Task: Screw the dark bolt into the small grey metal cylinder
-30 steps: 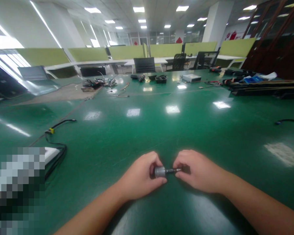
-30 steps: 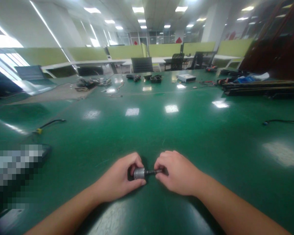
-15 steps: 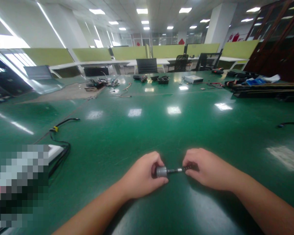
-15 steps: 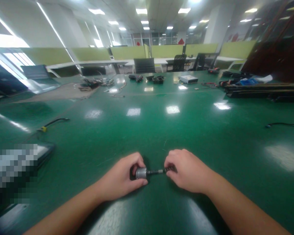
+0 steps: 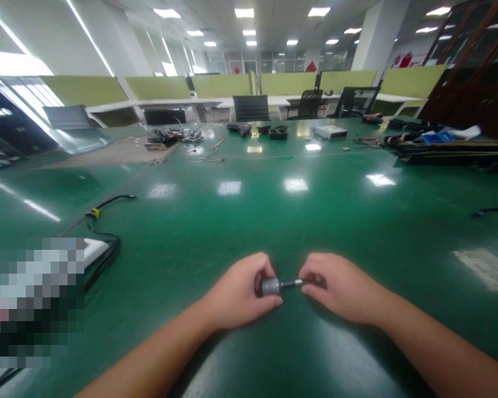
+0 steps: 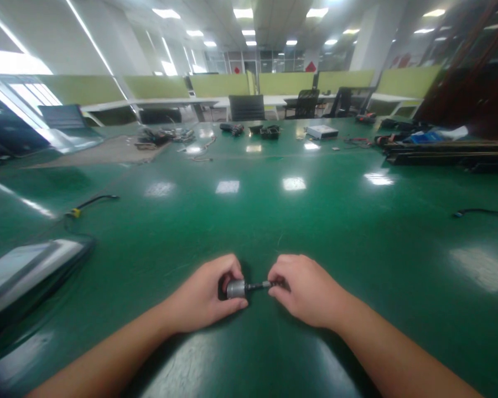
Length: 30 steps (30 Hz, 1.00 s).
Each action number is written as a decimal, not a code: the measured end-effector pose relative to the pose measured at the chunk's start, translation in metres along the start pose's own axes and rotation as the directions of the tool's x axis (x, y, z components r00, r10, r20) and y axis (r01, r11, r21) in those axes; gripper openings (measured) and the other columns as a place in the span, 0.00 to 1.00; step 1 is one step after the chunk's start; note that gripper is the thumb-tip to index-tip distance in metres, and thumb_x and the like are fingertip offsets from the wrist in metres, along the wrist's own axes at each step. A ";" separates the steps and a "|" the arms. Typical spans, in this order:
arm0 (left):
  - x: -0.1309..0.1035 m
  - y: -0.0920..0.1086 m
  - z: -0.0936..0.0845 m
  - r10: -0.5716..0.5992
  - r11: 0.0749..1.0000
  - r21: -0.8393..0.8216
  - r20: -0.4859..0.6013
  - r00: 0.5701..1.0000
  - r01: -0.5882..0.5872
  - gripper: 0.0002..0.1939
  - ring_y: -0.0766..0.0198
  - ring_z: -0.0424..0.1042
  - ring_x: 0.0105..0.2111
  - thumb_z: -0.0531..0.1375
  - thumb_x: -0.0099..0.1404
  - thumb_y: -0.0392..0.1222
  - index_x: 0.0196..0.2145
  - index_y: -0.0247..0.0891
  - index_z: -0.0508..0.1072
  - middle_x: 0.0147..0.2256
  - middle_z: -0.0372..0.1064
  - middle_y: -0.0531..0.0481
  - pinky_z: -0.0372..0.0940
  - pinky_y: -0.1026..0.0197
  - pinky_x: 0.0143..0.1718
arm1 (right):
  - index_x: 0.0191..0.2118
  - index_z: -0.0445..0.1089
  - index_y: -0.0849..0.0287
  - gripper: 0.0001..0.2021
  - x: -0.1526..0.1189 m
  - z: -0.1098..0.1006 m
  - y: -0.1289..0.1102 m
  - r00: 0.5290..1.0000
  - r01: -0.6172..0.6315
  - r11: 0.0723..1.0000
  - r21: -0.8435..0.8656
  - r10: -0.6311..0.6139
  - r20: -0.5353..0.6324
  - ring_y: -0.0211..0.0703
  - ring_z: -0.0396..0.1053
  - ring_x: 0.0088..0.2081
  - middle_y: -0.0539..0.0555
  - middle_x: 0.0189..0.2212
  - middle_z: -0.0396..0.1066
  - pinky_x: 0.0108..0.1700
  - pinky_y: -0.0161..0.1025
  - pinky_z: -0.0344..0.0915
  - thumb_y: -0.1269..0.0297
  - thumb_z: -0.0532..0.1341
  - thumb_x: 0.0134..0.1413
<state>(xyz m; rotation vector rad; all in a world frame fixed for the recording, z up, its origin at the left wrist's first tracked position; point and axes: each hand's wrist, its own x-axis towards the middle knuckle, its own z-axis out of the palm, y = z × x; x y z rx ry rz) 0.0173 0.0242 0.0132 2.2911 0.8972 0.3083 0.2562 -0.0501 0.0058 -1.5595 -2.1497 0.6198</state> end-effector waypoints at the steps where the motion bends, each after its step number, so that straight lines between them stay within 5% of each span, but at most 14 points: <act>1: 0.000 0.000 0.000 0.003 1.000 -0.004 -0.004 1.000 -0.003 0.14 0.63 0.65 0.31 0.69 0.54 0.41 0.34 0.38 0.68 0.31 0.66 0.54 0.56 0.63 0.31 | 0.35 0.74 0.56 0.01 0.002 0.002 0.000 1.000 0.009 1.000 0.002 -0.009 -0.014 0.39 0.65 0.35 0.49 0.33 0.71 0.37 0.37 0.56 0.68 0.65 0.57; 9: 0.001 -0.002 0.004 0.057 0.998 -0.001 -0.023 0.998 -0.057 0.13 0.62 0.66 0.32 0.68 0.55 0.41 0.35 0.38 0.69 0.32 0.67 0.52 0.57 0.62 0.32 | 0.37 0.75 0.56 0.02 0.011 0.023 -0.016 0.992 0.108 0.992 0.060 -0.104 -0.066 0.42 0.66 0.37 0.50 0.33 0.72 0.40 0.40 0.58 0.67 0.65 0.58; 14: -0.001 -0.002 0.004 0.059 0.998 -0.031 -0.023 0.998 -0.059 0.13 0.64 0.66 0.31 0.67 0.56 0.38 0.37 0.38 0.70 0.33 0.68 0.53 0.58 0.63 0.31 | 0.45 0.75 0.56 0.14 0.005 0.019 -0.012 0.995 0.056 0.990 0.129 -0.045 -0.085 0.43 0.67 0.41 0.52 0.38 0.73 0.43 0.39 0.61 0.70 0.68 0.51; 18: -0.002 -0.001 0.002 0.040 0.999 -0.035 -0.005 0.999 -0.040 0.20 0.64 0.65 0.29 0.71 0.52 0.42 0.41 0.39 0.71 0.31 0.67 0.54 0.58 0.63 0.30 | 0.43 0.75 0.56 0.11 0.005 0.016 -0.010 0.995 0.075 0.992 0.105 -0.067 -0.074 0.43 0.67 0.40 0.51 0.37 0.73 0.42 0.40 0.61 0.70 0.68 0.52; 24: -0.002 -0.001 -0.001 0.053 0.999 -0.004 0.004 0.999 -0.053 0.11 0.65 0.65 0.28 0.64 0.62 0.44 0.40 0.38 0.72 0.29 0.66 0.54 0.58 0.63 0.30 | 0.39 0.75 0.56 0.06 0.007 0.020 -0.012 0.992 0.109 0.992 0.069 -0.104 -0.068 0.42 0.66 0.38 0.50 0.34 0.73 0.41 0.40 0.59 0.72 0.65 0.55; 30: -0.003 -0.002 -0.001 0.041 0.998 -0.044 0.028 0.999 -0.040 0.09 0.65 0.66 0.29 0.64 0.60 0.40 0.37 0.38 0.69 0.31 0.68 0.53 0.59 0.64 0.30 | 0.40 0.76 0.56 0.06 0.007 0.021 -0.016 0.992 0.099 0.987 0.127 -0.087 -0.092 0.41 0.67 0.36 0.50 0.33 0.74 0.39 0.38 0.60 0.71 0.64 0.57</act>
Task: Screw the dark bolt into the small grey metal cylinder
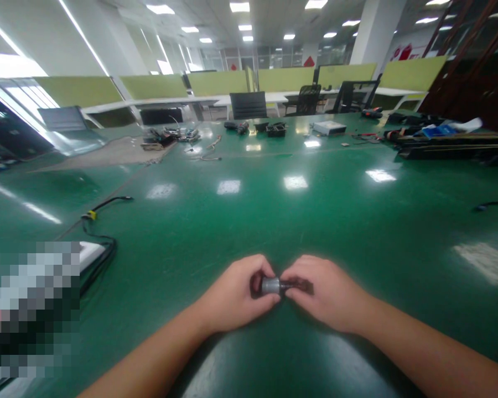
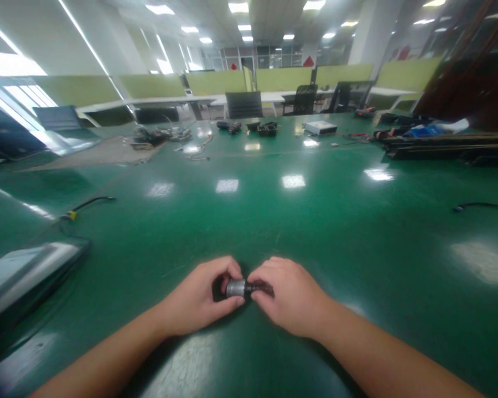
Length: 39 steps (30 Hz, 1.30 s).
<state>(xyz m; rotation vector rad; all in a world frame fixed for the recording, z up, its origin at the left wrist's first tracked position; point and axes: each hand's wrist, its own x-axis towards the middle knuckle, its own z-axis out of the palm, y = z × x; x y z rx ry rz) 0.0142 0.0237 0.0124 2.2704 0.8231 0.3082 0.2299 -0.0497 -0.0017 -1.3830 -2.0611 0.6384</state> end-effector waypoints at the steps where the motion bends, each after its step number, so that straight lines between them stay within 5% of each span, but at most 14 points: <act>1: 0.000 0.000 0.000 0.003 1.000 -0.005 -0.003 1.000 -0.003 0.09 0.65 0.67 0.29 0.64 0.60 0.40 0.37 0.38 0.69 0.31 0.68 0.52 0.59 0.64 0.31 | 0.40 0.76 0.56 0.06 0.000 0.000 0.000 1.000 -0.003 1.000 0.004 0.003 -0.006 0.41 0.67 0.36 0.50 0.32 0.74 0.38 0.38 0.60 0.71 0.64 0.57; 7: 0.001 0.000 0.002 0.001 1.000 -0.017 -0.021 1.000 -0.001 0.10 0.64 0.67 0.30 0.65 0.57 0.38 0.35 0.38 0.68 0.33 0.69 0.52 0.59 0.63 0.31 | 0.38 0.75 0.56 0.08 0.000 0.002 0.002 1.000 0.009 1.000 -0.001 -0.009 -0.007 0.41 0.67 0.37 0.49 0.33 0.74 0.39 0.38 0.59 0.74 0.67 0.52; 39: 0.002 0.003 0.005 -0.047 0.998 0.028 -0.083 0.995 0.049 0.10 0.65 0.65 0.27 0.67 0.56 0.40 0.34 0.37 0.70 0.29 0.66 0.54 0.57 0.64 0.29 | 0.37 0.75 0.57 0.05 0.002 -0.001 0.006 1.000 0.023 0.999 -0.036 -0.023 0.002 0.40 0.66 0.37 0.50 0.32 0.72 0.39 0.38 0.59 0.73 0.65 0.55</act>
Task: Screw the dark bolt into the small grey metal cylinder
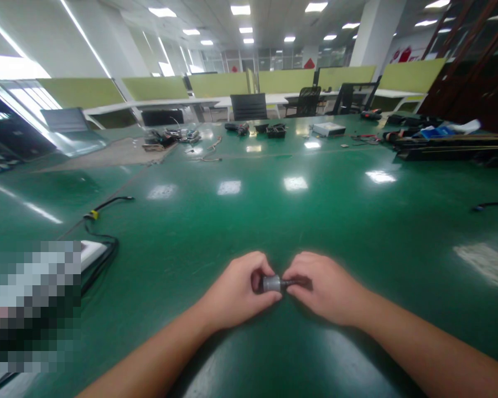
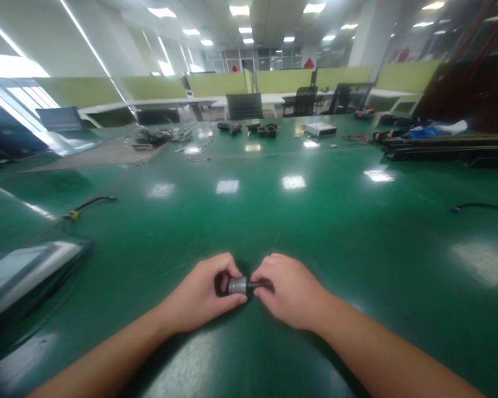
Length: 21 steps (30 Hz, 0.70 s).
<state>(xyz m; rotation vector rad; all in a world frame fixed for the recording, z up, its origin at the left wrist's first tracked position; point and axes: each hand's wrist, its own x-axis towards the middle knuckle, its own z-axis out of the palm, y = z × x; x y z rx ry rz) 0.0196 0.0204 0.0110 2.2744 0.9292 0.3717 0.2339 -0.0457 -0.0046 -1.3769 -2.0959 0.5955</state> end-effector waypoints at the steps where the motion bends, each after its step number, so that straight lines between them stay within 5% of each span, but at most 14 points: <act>1: 0.000 0.000 0.000 0.002 1.000 0.001 -0.002 1.000 -0.002 0.10 0.65 0.65 0.27 0.67 0.56 0.40 0.34 0.37 0.70 0.28 0.66 0.54 0.57 0.64 0.29 | 0.37 0.75 0.57 0.05 0.000 0.000 0.000 1.000 -0.001 1.000 -0.001 0.001 0.003 0.40 0.66 0.37 0.50 0.32 0.72 0.39 0.38 0.59 0.73 0.65 0.55; 21: -0.001 -0.001 -0.001 -0.001 1.000 -0.005 0.001 1.000 0.001 0.11 0.65 0.65 0.27 0.68 0.56 0.41 0.34 0.37 0.70 0.28 0.65 0.54 0.57 0.64 0.28 | 0.34 0.74 0.57 0.03 -0.003 -0.010 0.001 0.999 -0.014 0.999 -0.051 0.017 0.051 0.40 0.65 0.36 0.49 0.30 0.71 0.38 0.37 0.57 0.72 0.66 0.54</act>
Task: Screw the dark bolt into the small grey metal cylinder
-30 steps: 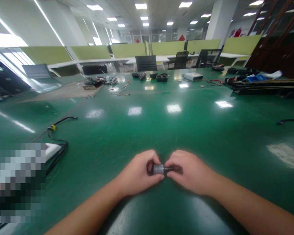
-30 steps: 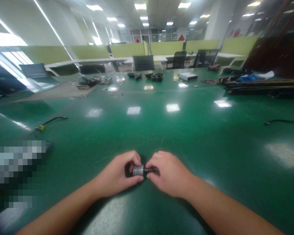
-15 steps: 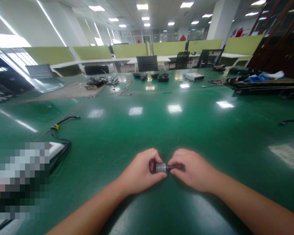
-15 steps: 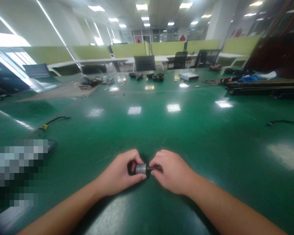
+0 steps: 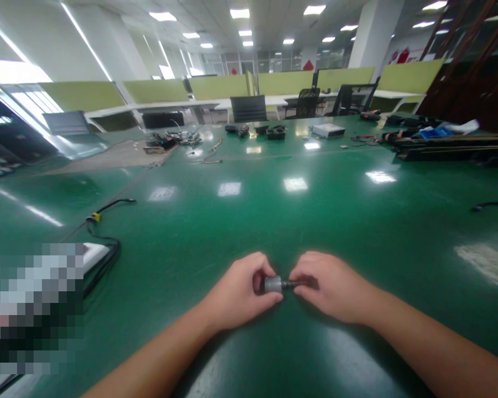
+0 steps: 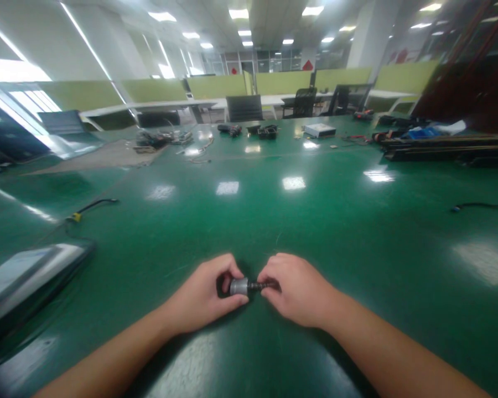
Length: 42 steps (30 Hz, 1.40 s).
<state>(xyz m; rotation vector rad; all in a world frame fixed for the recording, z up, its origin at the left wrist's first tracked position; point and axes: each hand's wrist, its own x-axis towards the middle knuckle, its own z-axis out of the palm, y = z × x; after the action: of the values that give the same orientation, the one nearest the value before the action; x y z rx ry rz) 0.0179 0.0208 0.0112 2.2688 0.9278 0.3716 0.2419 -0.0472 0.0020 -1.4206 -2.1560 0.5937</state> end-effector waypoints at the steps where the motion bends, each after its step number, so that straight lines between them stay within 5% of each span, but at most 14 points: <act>1: 0.000 0.000 0.000 -0.001 1.000 -0.001 0.002 1.000 0.001 0.11 0.65 0.65 0.27 0.68 0.56 0.41 0.34 0.37 0.70 0.28 0.65 0.54 0.57 0.64 0.28 | 0.34 0.74 0.57 0.03 0.000 0.000 0.000 1.000 -0.005 1.000 0.004 0.005 0.000 0.40 0.65 0.36 0.49 0.31 0.71 0.38 0.37 0.57 0.72 0.66 0.54; 42: 0.000 0.000 -0.003 0.011 1.000 -0.027 0.044 0.999 -0.010 0.11 0.65 0.66 0.28 0.68 0.57 0.40 0.36 0.38 0.70 0.30 0.65 0.54 0.58 0.64 0.29 | 0.34 0.75 0.56 0.02 -0.008 -0.016 0.002 0.993 -0.102 0.994 -0.044 0.105 0.061 0.39 0.67 0.33 0.49 0.31 0.73 0.36 0.36 0.58 0.69 0.66 0.53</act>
<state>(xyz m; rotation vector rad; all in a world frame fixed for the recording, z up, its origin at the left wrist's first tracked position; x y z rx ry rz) 0.0165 0.0222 0.0128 2.2498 0.8836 0.3351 0.2561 -0.0526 0.0118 -1.5625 -2.1647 0.6444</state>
